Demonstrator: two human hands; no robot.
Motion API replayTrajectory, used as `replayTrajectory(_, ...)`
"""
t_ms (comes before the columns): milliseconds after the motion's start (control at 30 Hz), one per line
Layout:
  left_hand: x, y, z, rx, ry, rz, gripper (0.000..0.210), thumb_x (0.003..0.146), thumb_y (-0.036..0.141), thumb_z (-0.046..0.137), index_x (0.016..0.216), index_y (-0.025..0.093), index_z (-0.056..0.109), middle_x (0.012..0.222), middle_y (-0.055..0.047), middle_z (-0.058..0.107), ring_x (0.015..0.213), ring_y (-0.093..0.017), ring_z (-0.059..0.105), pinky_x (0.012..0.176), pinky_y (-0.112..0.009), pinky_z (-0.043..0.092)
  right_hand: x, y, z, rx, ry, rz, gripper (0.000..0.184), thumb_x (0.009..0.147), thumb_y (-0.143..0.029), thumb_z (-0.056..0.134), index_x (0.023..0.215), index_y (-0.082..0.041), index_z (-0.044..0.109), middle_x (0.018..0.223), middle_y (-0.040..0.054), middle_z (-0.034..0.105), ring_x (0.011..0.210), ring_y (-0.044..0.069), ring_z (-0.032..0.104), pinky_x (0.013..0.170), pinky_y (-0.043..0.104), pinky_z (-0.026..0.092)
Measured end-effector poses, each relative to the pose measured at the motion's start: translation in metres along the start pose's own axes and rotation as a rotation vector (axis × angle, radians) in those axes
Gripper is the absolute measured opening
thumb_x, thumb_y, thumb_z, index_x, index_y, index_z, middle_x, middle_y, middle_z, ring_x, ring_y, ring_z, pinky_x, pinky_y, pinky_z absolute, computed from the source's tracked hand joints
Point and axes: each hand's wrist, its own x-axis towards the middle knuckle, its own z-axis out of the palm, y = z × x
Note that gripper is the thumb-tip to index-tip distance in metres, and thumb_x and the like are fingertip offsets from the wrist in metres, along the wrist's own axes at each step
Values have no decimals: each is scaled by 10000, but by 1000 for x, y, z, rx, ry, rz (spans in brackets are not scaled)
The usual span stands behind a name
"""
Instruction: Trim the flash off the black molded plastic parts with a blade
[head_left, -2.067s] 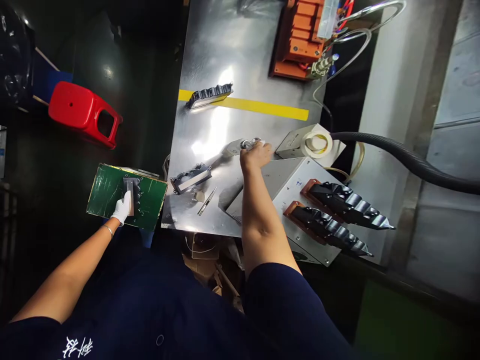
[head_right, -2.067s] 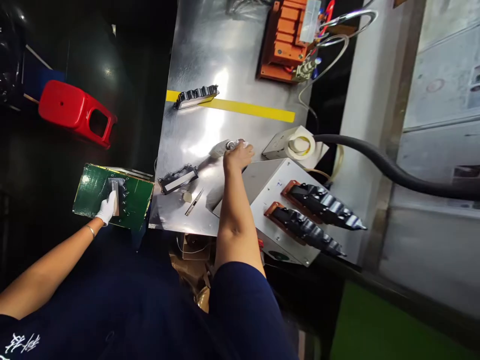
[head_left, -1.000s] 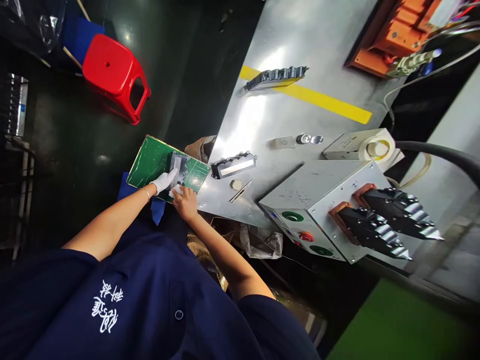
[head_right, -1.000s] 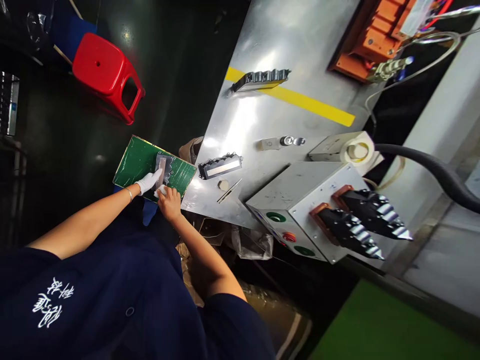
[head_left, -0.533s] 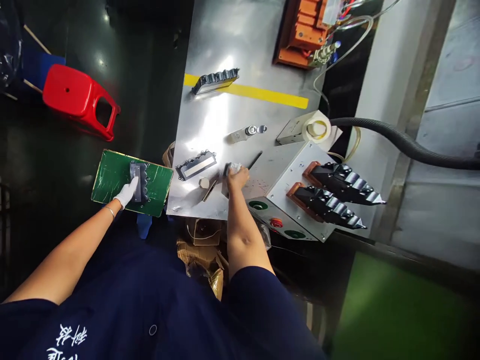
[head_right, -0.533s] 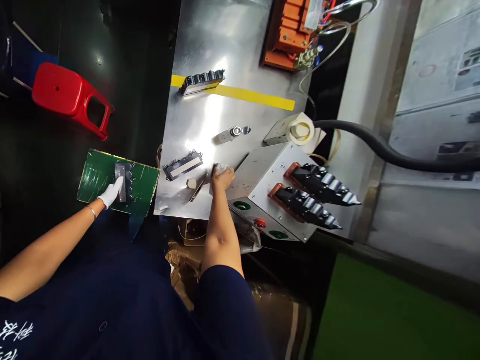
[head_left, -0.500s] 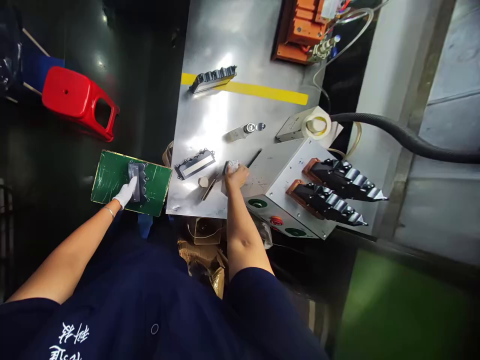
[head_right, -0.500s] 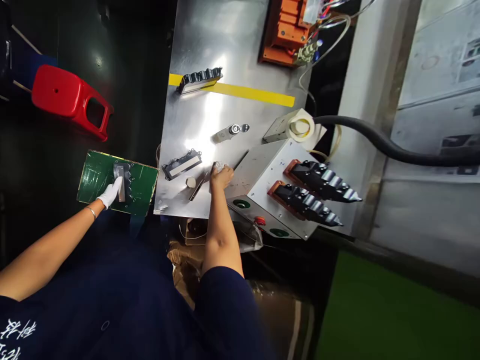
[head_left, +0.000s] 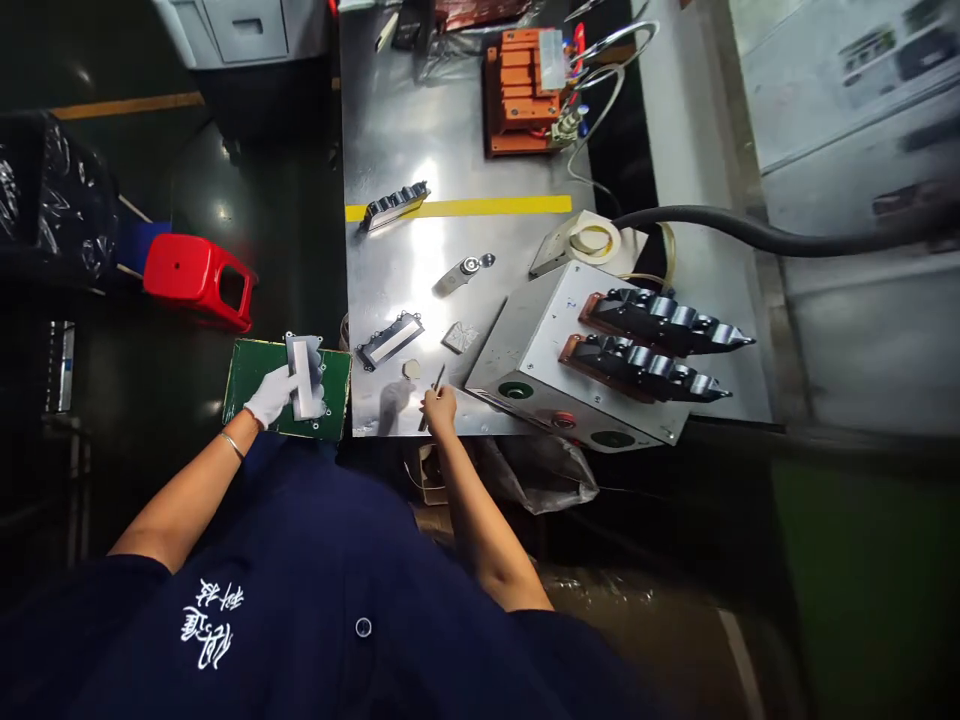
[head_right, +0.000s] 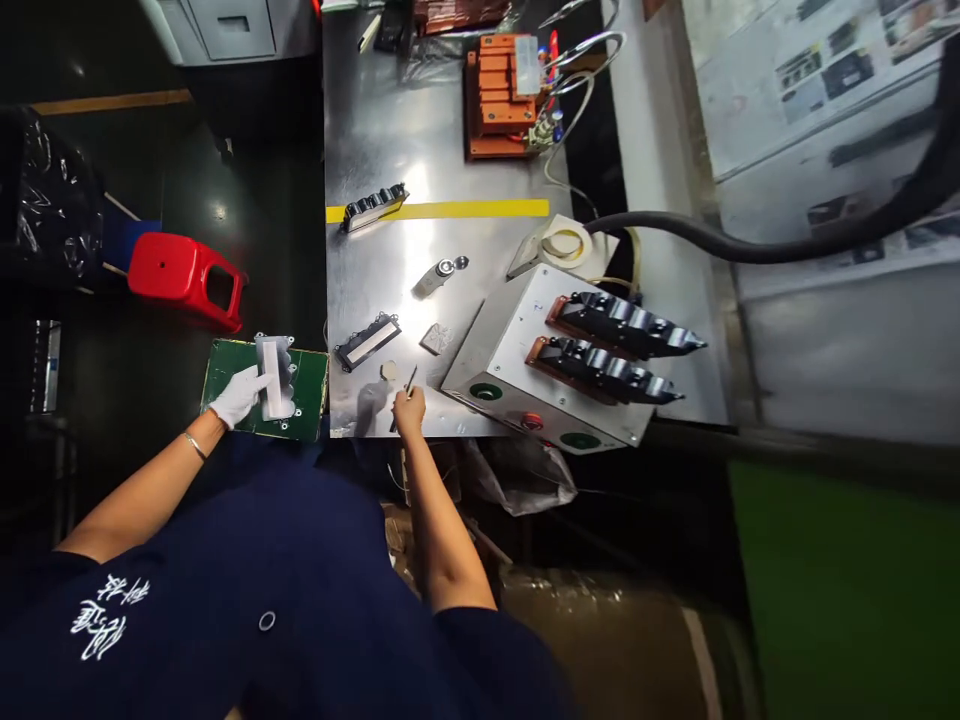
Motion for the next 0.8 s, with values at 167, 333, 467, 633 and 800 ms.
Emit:
replayTrajectory(167, -25, 43, 3, 182, -258, 262, 169, 685, 244, 690, 829, 170, 739, 982, -93, 735, 1088, -281, 617, 1063, -436, 393, -65, -79, 20, 516, -127, 20, 591, 917, -639, 321, 854, -145, 640, 564, 22, 589, 392, 99, 423, 375, 246, 374)
replayTrajectory(333, -51, 72, -13, 388, -351, 685, 205, 749, 208, 604, 892, 203, 750, 1093, -88, 710, 1154, -271, 592, 1129, -454, 330, -111, -140, 24, 851, -96, -102, 561, 725, -711, 570, 895, -185, 666, 598, -12, 574, 501, 120, 489, 468, 254, 406)
replayTrajectory(467, -78, 86, -28, 156, -82, 411, 478, 830, 340, 587, 1276, 168, 584, 1184, -116, 673, 1110, -283, 622, 991, -424, 491, -139, -168, 28, 879, 7, -264, 539, 710, -602, 668, 1093, -221, 652, 621, -41, 537, 557, 126, 483, 547, 266, 410)
replayTrajectory(633, -102, 99, -43, -25, -136, 365, 634, 834, 337, 605, 1420, 182, 422, 1309, -92, 609, 1207, -268, 571, 1026, -367, 476, -148, -188, 20, 608, 140, -440, 482, 887, -619, 419, 1117, -238, 603, 717, 7, 610, 587, 154, 533, 585, 296, 438)
replayTrajectory(800, -126, 105, -59, -28, -164, 367, 581, 830, 343, 616, 1374, 182, 493, 1352, -72, 581, 1266, -257, 525, 1084, -354, 422, -142, -205, -9, 132, 380, -713, 408, 965, -502, 324, 976, -220, 619, 837, 64, 680, 730, 183, 622, 692, 304, 455)
